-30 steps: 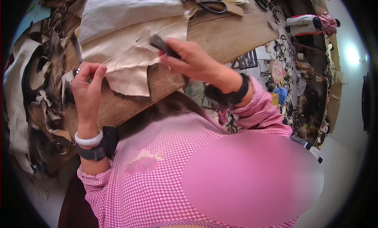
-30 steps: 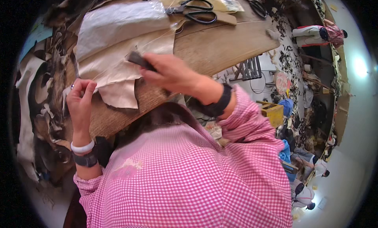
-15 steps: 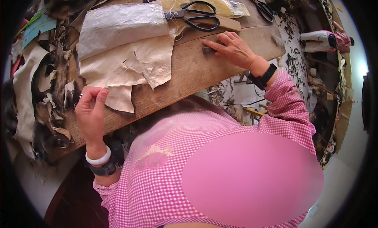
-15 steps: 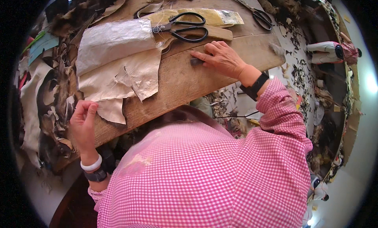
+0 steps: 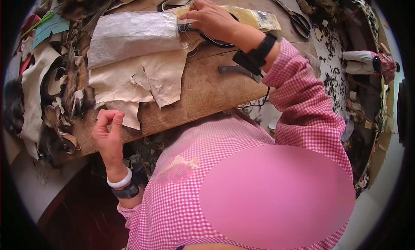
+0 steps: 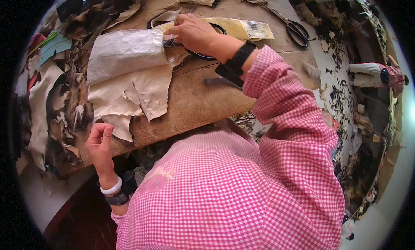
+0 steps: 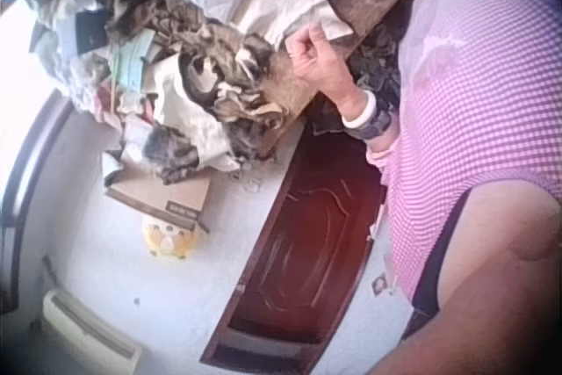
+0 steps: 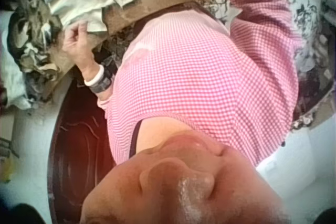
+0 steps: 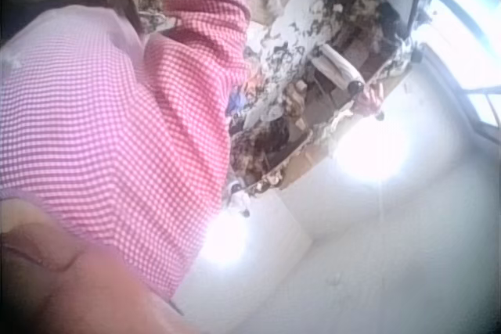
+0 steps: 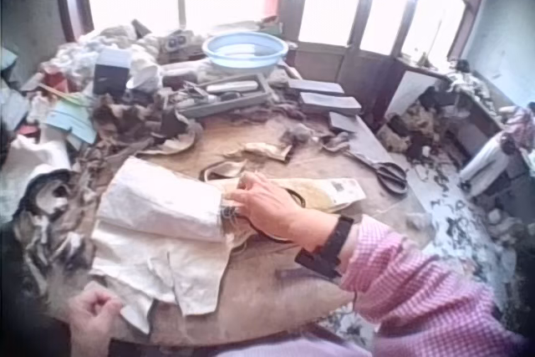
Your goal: Sewing small pieces of leather and fur together by hand using a needle and thread.
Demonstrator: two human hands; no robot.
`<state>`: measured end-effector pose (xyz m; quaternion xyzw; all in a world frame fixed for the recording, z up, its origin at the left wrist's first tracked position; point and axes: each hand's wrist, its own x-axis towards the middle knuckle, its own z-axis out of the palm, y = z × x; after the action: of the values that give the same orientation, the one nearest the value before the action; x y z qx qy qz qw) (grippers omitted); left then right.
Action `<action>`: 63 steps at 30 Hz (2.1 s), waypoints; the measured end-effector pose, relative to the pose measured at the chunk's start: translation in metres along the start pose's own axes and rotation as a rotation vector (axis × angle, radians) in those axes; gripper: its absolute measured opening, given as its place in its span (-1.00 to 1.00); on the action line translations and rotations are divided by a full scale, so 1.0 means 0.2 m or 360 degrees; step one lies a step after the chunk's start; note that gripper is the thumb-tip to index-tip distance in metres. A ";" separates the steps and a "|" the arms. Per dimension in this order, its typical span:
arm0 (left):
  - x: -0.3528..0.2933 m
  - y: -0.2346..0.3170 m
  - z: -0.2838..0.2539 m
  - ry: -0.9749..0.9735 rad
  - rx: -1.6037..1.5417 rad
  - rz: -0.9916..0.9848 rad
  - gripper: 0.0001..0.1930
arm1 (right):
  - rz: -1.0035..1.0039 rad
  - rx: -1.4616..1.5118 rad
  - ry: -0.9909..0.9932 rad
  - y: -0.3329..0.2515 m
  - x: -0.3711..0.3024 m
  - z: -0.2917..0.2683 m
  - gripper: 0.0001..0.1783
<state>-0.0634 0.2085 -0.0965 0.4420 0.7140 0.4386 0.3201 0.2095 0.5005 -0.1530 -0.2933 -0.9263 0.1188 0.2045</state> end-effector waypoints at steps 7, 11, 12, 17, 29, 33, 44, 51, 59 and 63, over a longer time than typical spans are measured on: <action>-0.04 0.00 0.07 0.0039 -0.0033 -0.0050 -0.85 | 0.0193 0.0397 -0.0190 0.14 0.07 0.04 -0.88; -0.04 0.03 0.11 0.0059 -0.0032 -0.0062 -0.85 | 0.0268 0.0500 -0.0178 0.13 0.10 0.04 -0.92; -0.04 0.04 0.12 0.0064 -0.0041 -0.0065 -0.85 | 0.0176 0.0548 -0.0072 0.12 0.11 0.03 -0.92; 0.01 0.05 0.15 0.0042 0.0002 -0.0006 -0.86 | 0.0339 0.1261 -0.0072 0.00 0.03 -0.13 -0.94; 0.12 0.05 0.28 -0.0073 0.0104 0.0125 -0.87 | -0.0213 -0.0566 0.0076 -0.10 0.00 -0.03 -0.82; 0.11 0.04 0.26 -0.0072 0.0104 0.0146 -0.87 | -0.0358 -0.0682 0.0133 -0.07 0.04 0.07 -0.85; 0.03 -0.07 0.07 0.0210 -0.0088 0.0073 -0.91 | 0.0009 0.0213 0.0093 -0.07 0.07 0.01 -0.85; 0.03 -0.10 -0.08 0.0433 -0.0240 0.0098 -0.92 | 0.0285 0.1723 -0.0131 -0.17 0.03 -0.18 -0.86; 0.16 0.07 -0.14 0.0532 -0.0336 0.0259 -0.63 | 0.0356 0.2212 -0.0468 -0.63 0.03 -0.47 -0.80; 0.18 0.28 -0.15 -0.0015 -0.0584 0.0432 -0.47 | 0.0359 0.2183 -0.0544 -0.84 0.10 -0.48 -0.81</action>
<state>-0.0827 0.2430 -0.0351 0.4705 0.5547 0.5981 0.3364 0.1558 0.3876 -0.0041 -0.1700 -0.6260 0.7392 0.1813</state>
